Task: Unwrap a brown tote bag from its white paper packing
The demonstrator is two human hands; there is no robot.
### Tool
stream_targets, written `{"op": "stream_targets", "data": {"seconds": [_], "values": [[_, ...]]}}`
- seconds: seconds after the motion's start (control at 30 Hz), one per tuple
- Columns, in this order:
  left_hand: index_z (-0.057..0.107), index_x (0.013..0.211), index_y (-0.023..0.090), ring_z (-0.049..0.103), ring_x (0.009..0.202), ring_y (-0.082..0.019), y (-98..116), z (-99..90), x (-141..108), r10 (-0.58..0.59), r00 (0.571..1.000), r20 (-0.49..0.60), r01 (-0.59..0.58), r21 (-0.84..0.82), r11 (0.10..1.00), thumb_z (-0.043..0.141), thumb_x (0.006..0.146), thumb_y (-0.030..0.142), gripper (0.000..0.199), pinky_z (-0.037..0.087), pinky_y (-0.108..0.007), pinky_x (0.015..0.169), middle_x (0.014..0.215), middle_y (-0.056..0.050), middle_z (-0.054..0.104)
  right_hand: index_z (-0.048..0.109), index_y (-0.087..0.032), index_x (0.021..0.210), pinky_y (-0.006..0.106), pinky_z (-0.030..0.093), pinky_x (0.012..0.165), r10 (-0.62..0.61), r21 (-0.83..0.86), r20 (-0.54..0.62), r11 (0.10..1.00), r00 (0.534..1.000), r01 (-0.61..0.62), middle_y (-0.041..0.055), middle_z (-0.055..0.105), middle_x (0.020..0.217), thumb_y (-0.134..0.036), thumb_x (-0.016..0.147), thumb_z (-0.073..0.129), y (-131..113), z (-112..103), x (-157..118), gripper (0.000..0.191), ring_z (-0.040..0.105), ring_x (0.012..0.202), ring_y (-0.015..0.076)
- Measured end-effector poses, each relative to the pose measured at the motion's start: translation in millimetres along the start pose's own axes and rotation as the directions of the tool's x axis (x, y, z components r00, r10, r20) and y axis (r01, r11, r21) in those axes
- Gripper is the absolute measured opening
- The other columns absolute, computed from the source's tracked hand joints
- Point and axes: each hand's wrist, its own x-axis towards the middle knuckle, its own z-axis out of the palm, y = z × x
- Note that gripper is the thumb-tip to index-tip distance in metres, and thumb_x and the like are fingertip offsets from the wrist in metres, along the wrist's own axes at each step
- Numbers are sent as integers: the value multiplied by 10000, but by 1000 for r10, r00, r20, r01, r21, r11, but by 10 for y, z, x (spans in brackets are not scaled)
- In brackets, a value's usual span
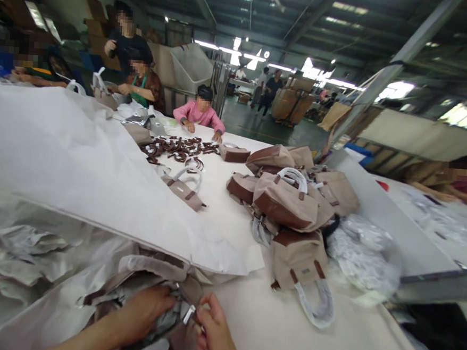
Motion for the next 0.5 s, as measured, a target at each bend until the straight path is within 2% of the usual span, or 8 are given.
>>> {"op": "stream_targets", "data": {"seconds": [0.07,0.13,0.23,0.3,0.33,0.4,0.5], "values": [[649,1170,190,661,1095,-308,64,-117,-20,-5,999,35,5,-6,1000,494,745,-7,493,508,-395,937,1199,-115,710,283,-282,868,130,139,331,19,172,3,985,1000,-19,-197,270,451,-762,674,745,-8,85,-53,694,75,367,23],[655,1043,190,674,984,-257,119,-261,-55,19,999,27,-16,-117,993,491,753,12,378,506,-322,838,1060,-74,736,277,-291,875,127,135,324,1,272,2,962,1000,-1,-211,242,416,-748,645,784,-27,156,-99,721,54,354,24],[612,809,196,637,791,-168,201,-431,-115,47,999,5,-41,-384,922,479,802,70,183,444,-228,677,814,-1,691,304,-291,873,131,165,312,-41,287,17,957,999,34,-203,293,412,-754,651,780,-28,243,-121,700,91,315,18],[600,815,199,614,761,-151,279,-488,-149,17,1000,-11,-20,-497,867,507,821,136,112,419,-215,647,789,16,664,326,-286,870,137,158,309,-54,253,-2,966,999,53,-192,324,415,-771,674,750,-6,298,-109,673,107,302,17],[598,827,199,611,765,-157,325,-502,-162,-15,1000,-17,4,-502,865,555,809,181,50,420,-223,650,806,14,663,332,-284,869,140,146,308,-71,237,-31,969,997,77,-188,325,407,-775,684,737,7,326,-101,662,108,301,19],[601,847,196,619,805,-191,417,-514,-176,-87,996,-24,68,-418,906,659,759,258,122,436,-259,694,872,-11,683,340,-281,871,148,129,314,-112,198,-61,972,992,122,-182,315,388,-783,692,723,23,379,-91,656,124,311,29],[635,912,190,644,937,-265,495,-515,-160,-102,995,-16,95,-237,967,661,798,308,166,448,-336,824,1018,-76,721,366,-269,885,158,103,358,-165,152,-62,973,984,173,-178,295,401,-754,719,731,6,438,-107,629,139,358,32]]}}
